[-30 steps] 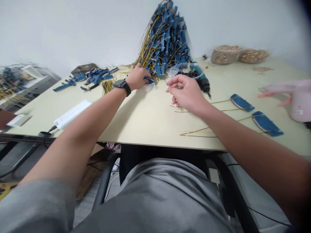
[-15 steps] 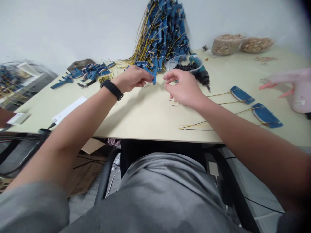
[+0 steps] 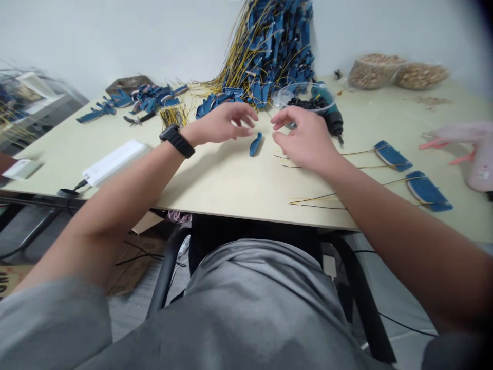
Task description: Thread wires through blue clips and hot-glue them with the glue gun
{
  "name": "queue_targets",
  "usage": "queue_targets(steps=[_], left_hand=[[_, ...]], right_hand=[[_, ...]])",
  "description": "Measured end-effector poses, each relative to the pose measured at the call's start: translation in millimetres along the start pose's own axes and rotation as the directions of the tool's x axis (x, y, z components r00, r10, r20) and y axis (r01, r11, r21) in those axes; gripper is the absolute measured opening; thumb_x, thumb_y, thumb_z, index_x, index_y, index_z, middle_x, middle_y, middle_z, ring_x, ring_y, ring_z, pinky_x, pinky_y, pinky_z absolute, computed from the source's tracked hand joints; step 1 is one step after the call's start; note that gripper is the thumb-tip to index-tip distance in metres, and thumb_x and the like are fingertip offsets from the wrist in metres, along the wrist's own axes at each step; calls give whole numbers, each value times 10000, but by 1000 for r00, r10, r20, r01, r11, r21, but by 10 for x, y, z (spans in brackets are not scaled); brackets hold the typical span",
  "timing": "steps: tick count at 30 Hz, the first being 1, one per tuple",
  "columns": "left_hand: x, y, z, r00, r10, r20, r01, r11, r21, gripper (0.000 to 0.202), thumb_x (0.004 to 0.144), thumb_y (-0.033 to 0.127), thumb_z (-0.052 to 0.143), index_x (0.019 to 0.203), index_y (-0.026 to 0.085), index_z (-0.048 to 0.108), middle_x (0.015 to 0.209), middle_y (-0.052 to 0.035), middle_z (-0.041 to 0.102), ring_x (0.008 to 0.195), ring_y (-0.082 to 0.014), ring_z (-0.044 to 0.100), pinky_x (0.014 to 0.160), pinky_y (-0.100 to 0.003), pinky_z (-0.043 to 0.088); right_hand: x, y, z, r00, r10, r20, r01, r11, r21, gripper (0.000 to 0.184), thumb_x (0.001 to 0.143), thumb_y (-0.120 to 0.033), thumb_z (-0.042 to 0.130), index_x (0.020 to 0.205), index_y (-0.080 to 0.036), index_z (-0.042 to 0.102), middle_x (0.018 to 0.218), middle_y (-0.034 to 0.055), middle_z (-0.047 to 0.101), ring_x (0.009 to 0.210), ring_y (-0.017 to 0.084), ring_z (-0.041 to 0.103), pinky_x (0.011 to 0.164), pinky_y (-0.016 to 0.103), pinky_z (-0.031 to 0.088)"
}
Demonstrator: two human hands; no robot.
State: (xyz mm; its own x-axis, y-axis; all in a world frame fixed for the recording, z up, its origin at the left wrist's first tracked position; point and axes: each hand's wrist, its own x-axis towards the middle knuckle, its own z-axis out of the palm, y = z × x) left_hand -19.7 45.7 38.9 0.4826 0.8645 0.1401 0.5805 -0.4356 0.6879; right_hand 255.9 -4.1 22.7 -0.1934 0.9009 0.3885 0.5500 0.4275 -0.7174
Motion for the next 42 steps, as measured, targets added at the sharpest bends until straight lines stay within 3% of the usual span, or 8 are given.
queue_targets(steps=[3, 6, 15, 20, 26, 31, 37, 42], left_hand=[[36, -133, 100, 965, 226, 132, -233, 972, 40, 544, 940, 455, 1037, 1465, 327, 974, 1624, -105, 915, 1576, -420, 788, 1331, -553, 584], [-15, -233, 246, 948, 286, 143, -304, 945, 122, 421, 1038, 477, 960, 1444, 374, 1008, 1694, -82, 901, 1602, -441, 755, 1438, -654, 442], [-286, 26, 378, 999, 37, 9, -38, 964, 265, 462, 1146, 445, 1042, 1582, 311, 969, 1686, -121, 896, 1607, -499, 594, 1220, -656, 425], [-290, 68, 393, 1000, -13, -5, 14, 950, 311, 451, 1217, 467, 983, 1633, 298, 942, 1719, -139, 880, 1629, -501, 585, 1263, -659, 426], [-285, 36, 425, 999, -33, -43, 45, 945, 324, 511, 1255, 464, 918, 1736, 297, 877, 1842, -134, 816, 1706, -515, 556, 1328, -713, 401], [-231, -211, 18, 976, 7, -218, 66, 943, 326, 423, 1146, 485, 975, 1548, 351, 960, 1594, -128, 930, 1658, -516, 612, 1347, -737, 394], [-594, -369, -879, 966, -224, -126, 258, 842, 474, 95, 931, 249, 1024, 985, 326, 1016, 949, -52, 876, 1140, -372, 818, 1287, -506, 484], [-961, -293, -1082, 940, -334, -64, 315, 787, 531, 211, 900, 206, 931, 1052, 317, 1028, 1105, -63, 948, 1135, -369, 816, 1248, -474, 483]], right_hand=[[-39, -39, -30, 1000, 13, -6, -13, 1000, -6, 379, 917, 35, 745, 1176, -223, 845, 1328, 88, 946, 978, 230, 809, 1066, 434, 632], [-95, -27, -57, 1000, 20, 11, -20, 1000, -1, 326, 971, -83, 754, 1237, -240, 856, 1370, 86, 941, 719, 178, 680, 868, 426, 615], [-226, -20, -90, 997, 20, 76, -15, 998, -67, 241, 992, -337, 786, 1218, -294, 859, 883, 42, 806, 648, 273, 703, 745, 479, 575], [-238, -15, -68, 993, 74, 87, -72, 997, -28, 244, 989, -343, 774, 1211, -291, 861, 813, 11, 733, 580, 251, 646, 604, 434, 475], [-247, -45, -91, 996, 45, 72, -43, 999, -30, 193, 999, -351, 783, 1184, -351, 838, 774, 8, 691, 631, 301, 670, 665, 500, 511], [-224, -65, -144, 997, 51, 65, -45, 996, -82, 176, 1000, -388, 803, 1172, -407, 834, 784, 26, 679, 674, 346, 681, 742, 562, 551], [-169, -26, -104, 996, -69, 64, 70, 997, -19, 202, 942, -339, 807, 1143, -319, 822, 1004, 62, 863, 652, 275, 655, 834, 541, 608], [-90, 18, -65, 992, -122, 38, 124, 991, -54, 184, 947, -240, 820, 1119, -306, 828, 1187, 90, 909, 724, 258, 645, 885, 511, 605]])
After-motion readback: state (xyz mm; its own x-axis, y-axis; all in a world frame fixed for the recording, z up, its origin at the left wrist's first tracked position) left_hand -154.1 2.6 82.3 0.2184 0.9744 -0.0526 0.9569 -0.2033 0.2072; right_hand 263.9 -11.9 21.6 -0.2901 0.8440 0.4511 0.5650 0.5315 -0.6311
